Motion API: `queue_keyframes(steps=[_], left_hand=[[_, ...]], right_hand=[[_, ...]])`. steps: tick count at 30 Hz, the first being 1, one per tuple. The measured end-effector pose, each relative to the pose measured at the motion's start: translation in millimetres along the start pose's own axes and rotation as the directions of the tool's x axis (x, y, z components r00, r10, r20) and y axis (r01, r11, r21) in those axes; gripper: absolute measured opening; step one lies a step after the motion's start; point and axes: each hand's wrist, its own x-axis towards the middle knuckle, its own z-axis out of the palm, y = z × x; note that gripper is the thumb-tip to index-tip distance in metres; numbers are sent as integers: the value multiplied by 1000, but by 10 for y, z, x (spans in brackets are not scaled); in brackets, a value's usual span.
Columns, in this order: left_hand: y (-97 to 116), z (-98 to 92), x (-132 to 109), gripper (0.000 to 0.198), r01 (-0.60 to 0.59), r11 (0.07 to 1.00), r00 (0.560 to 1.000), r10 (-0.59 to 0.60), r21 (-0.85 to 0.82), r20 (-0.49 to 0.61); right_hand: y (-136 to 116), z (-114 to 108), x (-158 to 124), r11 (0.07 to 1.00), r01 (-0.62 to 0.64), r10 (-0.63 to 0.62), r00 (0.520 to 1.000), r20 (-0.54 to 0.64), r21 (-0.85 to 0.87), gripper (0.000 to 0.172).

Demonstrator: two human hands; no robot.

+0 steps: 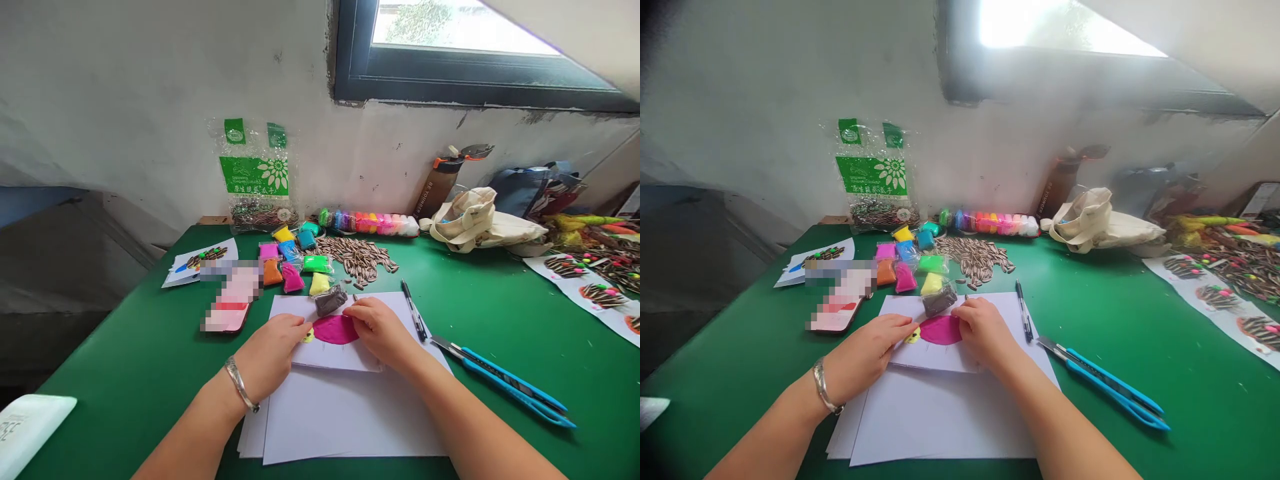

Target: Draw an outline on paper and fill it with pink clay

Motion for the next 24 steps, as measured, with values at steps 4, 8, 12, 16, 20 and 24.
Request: queue_keyframes(steps=[4,8,12,16,20,24], left_hand=[[5,2,2,47,-22,999,1000,21,42,13],[-14,-5,9,45,22,1000,1000,-22,16,6],[-17,-23,15,48,58,998,998,-58,1,-17],[1,9,20,45,-12,999,1000,13,49,-21],[6,49,31,40,-21,997,999,24,69,-44],[-4,55,33,40,-24,998,999,26,64,-39]], right_hand=[[-1,-5,-4,1000,-2,2,1000,4,2,32],[7,1,-11,1000,-5,5,1000,-4,6,32],[9,5,-9,1000,-1,1,1000,-12,16,32],[4,2,-8,1000,1,-1,1000,-8,16,32],[8,-1,-10,1000,2,-2,1000,-9,15,32],[4,-3,-7,1000,4,-3,1000,-12,17,32]])
